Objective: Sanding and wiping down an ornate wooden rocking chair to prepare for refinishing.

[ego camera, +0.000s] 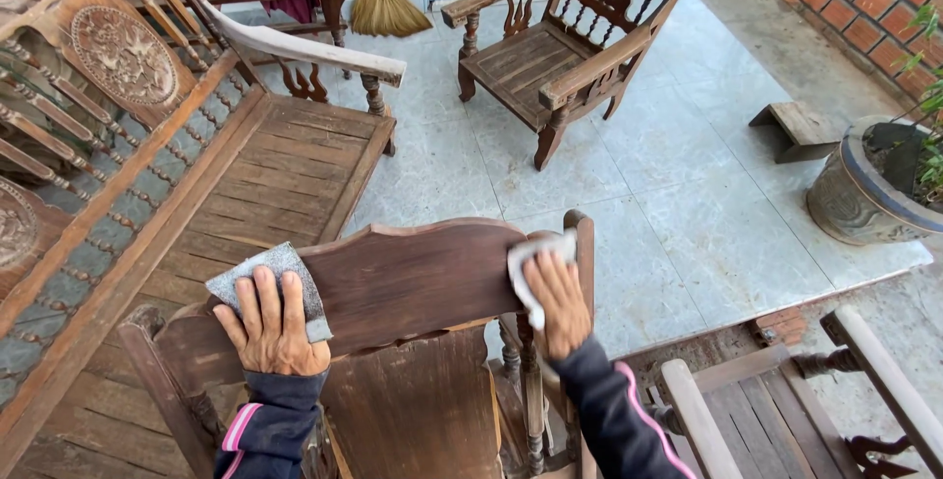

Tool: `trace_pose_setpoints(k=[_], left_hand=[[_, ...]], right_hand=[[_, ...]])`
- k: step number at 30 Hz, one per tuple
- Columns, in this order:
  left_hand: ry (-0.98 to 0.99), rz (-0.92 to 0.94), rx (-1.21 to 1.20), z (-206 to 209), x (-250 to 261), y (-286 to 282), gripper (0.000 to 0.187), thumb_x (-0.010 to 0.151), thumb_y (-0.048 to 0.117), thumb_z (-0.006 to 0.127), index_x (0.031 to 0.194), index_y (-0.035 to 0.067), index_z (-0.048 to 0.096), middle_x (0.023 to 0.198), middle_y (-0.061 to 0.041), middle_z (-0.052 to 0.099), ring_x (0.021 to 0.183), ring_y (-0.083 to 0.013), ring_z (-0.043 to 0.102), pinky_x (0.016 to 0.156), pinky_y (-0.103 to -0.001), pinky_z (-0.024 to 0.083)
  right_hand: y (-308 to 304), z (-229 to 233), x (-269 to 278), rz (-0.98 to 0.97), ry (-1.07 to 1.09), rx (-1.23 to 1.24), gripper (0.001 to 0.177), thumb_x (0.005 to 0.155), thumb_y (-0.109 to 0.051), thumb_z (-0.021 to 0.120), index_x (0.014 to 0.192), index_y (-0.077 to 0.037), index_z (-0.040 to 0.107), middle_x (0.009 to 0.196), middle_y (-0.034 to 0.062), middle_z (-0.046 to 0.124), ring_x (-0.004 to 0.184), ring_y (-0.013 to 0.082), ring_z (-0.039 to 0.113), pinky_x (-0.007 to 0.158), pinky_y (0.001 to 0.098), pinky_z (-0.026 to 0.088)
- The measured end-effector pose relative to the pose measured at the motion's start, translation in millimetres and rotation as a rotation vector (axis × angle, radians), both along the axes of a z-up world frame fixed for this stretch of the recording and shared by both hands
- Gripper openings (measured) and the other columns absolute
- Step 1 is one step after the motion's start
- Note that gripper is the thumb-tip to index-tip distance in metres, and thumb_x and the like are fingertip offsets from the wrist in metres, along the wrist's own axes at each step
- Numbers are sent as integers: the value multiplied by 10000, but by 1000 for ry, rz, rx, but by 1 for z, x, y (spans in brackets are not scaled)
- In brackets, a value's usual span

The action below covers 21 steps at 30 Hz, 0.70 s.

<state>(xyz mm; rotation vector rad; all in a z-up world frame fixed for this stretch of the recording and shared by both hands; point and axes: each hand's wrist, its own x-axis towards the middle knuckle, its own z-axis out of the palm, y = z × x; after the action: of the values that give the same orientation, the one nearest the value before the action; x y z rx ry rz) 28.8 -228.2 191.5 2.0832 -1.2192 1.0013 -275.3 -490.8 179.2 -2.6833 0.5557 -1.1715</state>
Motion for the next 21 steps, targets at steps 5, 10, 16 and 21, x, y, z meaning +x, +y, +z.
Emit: trace_pose_setpoints(k=[5,10,16,21], left_hand=[[4,21,-22,0,-1,-3,563,966,158,505,1501,-10,565,1597,-277,469,1536,-450,334,1270,-636,108],[-10,14,-24,4,-2,-4,546,972,142,508,1493,-10,569,1594,-276,469,1526,-452,340,1264,-640,115],[28,35,-38,15,-10,-7,540,945,158,528,1467,28,563,1570,-245,487,1514,-439,368,1264,-650,145],[44,41,-34,8,-6,2,606,898,143,573,1495,48,531,1589,-225,464,1519,-423,359,1256,-654,143]], right_hand=[[16,-39,-18,-41,115,25,553,1002,-258,463,1535,-110,456,1620,127,391,1545,311,315,1270,509,191],[0,30,25,-35,-167,68,513,1059,-185,432,1558,-67,455,1651,184,383,1572,361,304,1302,536,156],[27,-34,-6,20,-115,17,575,974,-180,456,1534,-45,454,1611,205,395,1539,361,333,1277,530,183],[75,-18,70,-211,-136,34,633,885,-69,538,1513,-22,471,1592,225,420,1532,370,339,1274,546,147]])
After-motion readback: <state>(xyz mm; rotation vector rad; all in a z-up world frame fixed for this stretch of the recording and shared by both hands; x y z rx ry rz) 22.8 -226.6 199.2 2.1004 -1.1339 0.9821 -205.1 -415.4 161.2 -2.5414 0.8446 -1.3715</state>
